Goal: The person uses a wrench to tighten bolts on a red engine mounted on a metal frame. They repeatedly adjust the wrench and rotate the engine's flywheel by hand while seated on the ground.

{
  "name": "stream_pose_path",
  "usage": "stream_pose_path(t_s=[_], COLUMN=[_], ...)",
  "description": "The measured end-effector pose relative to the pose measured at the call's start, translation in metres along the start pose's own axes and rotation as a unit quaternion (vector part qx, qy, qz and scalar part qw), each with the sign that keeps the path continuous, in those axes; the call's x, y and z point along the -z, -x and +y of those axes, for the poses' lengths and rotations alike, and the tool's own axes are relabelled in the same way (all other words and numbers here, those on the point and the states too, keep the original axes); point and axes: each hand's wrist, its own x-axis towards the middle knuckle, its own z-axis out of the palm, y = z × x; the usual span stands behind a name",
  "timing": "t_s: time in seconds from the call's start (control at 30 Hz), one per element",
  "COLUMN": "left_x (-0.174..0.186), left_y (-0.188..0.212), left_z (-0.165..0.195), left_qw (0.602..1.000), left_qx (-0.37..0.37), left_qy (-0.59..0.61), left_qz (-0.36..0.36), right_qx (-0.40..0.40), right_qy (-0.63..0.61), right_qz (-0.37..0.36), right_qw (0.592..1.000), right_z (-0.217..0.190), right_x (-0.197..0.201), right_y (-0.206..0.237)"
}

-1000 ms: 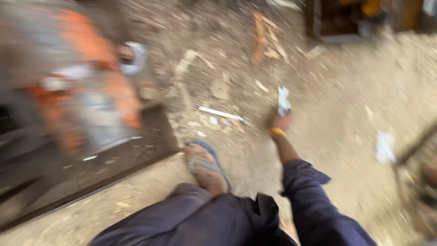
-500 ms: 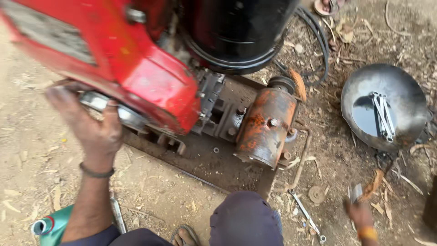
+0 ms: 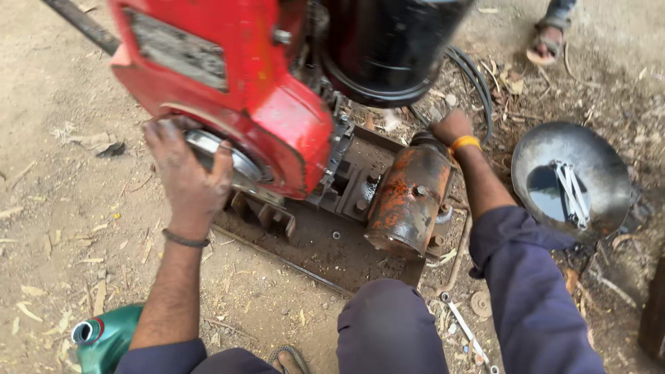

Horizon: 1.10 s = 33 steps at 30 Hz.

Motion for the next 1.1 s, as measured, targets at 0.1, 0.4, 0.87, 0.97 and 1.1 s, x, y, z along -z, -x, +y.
stream_pose_path(t_s=[0.1, 0.4, 0.87, 0.97, 1.1], left_x=[-0.002, -0.015, -0.014, -0.023, -0.017], left_y=[-0.002, -0.018, -0.026, -0.025, -0.030], left_z=[0.011, 0.030, 0.044, 0.046, 0.062], left_qw=[0.997, 0.996, 0.981, 0.985, 0.958], left_qx=[-0.046, 0.064, -0.074, -0.034, -0.047], left_qy=[-0.002, 0.047, -0.021, 0.005, -0.014], left_qz=[0.055, 0.028, 0.176, 0.171, 0.284], right_qx=[0.096, 0.137, 0.175, 0.136, -0.033], right_qy=[0.040, 0.118, -0.109, -0.139, -0.249], right_qz=[-0.128, -0.467, -0.412, -0.415, -0.391], right_qw=[0.986, 0.866, 0.887, 0.889, 0.885], right_z=[-0.002, -0.100, -0.123, -0.127, -0.122], right_x=[-0.003, 0.033, -0.058, -0.062, -0.082], right_y=[0.013, 0.072, 0.041, 0.053, 0.086])
